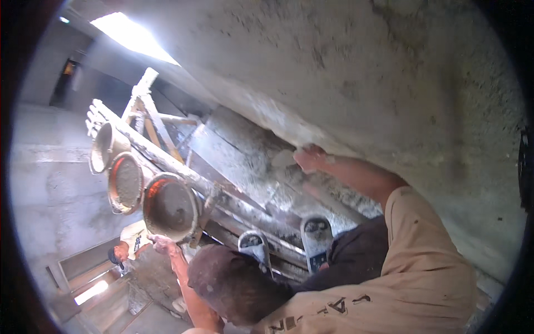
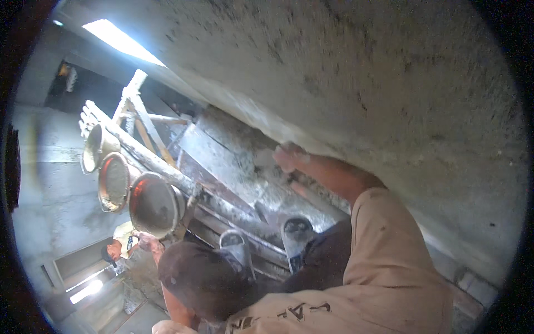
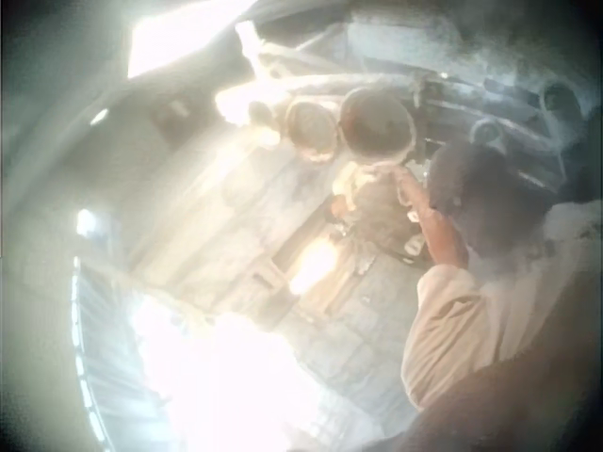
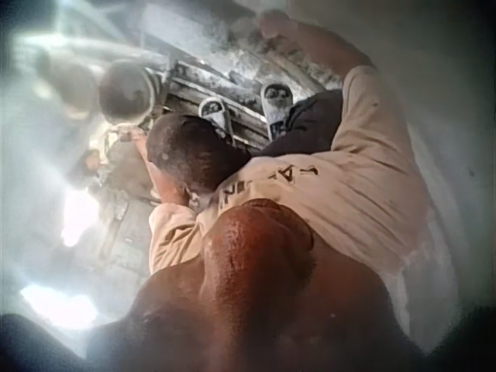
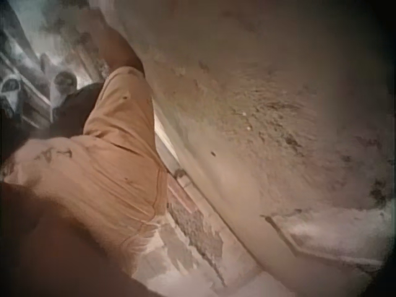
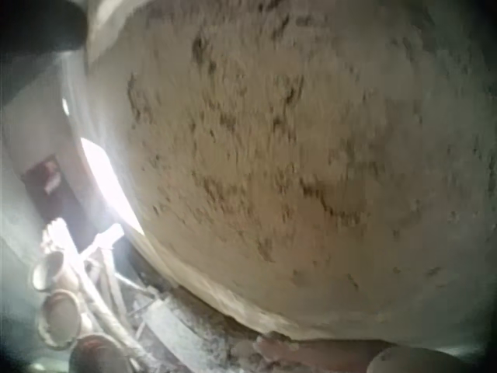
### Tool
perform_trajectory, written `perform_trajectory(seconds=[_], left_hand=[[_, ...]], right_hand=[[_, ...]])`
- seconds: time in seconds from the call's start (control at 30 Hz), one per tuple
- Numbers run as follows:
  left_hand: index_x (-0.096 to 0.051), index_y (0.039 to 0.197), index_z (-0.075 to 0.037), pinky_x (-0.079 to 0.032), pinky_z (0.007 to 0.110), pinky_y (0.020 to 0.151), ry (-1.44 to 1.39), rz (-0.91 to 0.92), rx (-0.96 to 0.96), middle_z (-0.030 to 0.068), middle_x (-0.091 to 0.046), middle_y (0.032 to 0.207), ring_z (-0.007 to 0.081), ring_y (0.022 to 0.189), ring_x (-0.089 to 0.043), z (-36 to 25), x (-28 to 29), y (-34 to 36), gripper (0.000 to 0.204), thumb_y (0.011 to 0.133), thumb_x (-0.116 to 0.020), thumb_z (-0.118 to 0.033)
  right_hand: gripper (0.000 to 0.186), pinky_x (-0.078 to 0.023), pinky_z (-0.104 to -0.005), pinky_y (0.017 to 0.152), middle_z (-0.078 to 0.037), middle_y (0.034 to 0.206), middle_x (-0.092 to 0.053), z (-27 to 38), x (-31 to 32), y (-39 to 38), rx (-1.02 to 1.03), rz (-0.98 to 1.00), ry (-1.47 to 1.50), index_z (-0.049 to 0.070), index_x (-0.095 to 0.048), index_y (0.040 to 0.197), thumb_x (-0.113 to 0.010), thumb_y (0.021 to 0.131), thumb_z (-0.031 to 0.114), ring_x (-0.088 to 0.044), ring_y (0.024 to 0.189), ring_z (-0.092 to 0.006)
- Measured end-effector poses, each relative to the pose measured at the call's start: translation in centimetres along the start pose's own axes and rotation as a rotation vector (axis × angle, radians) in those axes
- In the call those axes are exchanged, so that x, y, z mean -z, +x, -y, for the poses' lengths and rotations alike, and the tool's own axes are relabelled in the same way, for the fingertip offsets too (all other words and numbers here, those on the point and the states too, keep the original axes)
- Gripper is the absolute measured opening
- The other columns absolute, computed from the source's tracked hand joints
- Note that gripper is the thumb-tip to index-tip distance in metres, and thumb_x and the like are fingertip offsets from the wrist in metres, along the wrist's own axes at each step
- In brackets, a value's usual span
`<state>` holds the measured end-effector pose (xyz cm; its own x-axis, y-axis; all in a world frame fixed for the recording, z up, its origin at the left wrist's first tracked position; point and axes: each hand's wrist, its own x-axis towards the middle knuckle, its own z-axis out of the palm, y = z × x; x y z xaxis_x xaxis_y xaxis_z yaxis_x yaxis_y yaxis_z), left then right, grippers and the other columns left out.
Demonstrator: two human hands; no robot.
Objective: The person is applying and leveling plaster/cement on a wall or beam using a trowel and a leveling board while standing on scaffolding.
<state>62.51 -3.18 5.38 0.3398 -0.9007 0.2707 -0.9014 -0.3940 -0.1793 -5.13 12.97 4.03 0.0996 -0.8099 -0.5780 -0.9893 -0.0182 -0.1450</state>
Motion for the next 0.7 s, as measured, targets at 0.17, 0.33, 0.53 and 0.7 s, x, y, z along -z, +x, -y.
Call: perform_trajectory(seconds=[0.17,0.33,0.53,0.7], left_hand=[[-0.056,0.123,0.001,-0.055,0.038,0.056,0.027,0.075,0.006,0.0132,-0.070,0.086,0.0238,0.068,-0.070,-6.8,-2.2,-0.2,0.038,0.097,-0.058,-0.026],[-0.058,0.121,0.000,-0.054,0.037,0.057,-0.448,0.075,0.280,0.0121,-0.069,0.086,0.0229,0.068,-0.069,-1.2,2.6,-3.3,0.037,0.096,-0.059,-0.028],[-0.060,0.119,-0.001,-0.054,0.036,0.058,-0.929,0.391,0.228,0.0108,-0.069,0.086,0.0218,0.067,-0.067,-4.2,7.2,-17.4,0.037,0.096,-0.061,-0.030],[-0.061,0.117,-0.002,-0.053,0.036,0.058,-0.881,1.265,-0.087,0.0098,-0.068,0.085,0.0209,0.067,-0.066,-8.4,13.1,-29.1,0.036,0.096,-0.062,-0.031]], right_hand=[[0.023,-0.054,-0.0513,0.076,-0.012,0.085,-0.072,-11.0,-15.3,2.4,0.188,-0.203,-0.210,0.008,-0.073,0.089,-0.068,0.070,0.020,-0.069,0.088,-0.0340],[0.021,-0.051,-0.0526,0.086,-0.010,0.102,-0.069,-6.9,-9.8,3.1,0.094,-0.076,-0.063,0.010,-0.072,0.094,-0.068,0.075,0.019,-0.066,0.100,-0.0324],[0.031,-0.050,-0.0479,0.094,-0.011,0.113,-0.070,-8.9,-11.7,2.8,-0.012,-0.064,-0.024,0.013,-0.072,0.106,-0.072,0.076,0.017,-0.064,0.115,-0.0302],[0.024,-0.051,-0.0444,0.093,-0.012,0.105,-0.072,-9.3,-11.5,1.9,-0.034,-0.156,-0.085,0.012,-0.075,0.095,-0.074,0.072,0.018,-0.066,0.109,-0.0308]])
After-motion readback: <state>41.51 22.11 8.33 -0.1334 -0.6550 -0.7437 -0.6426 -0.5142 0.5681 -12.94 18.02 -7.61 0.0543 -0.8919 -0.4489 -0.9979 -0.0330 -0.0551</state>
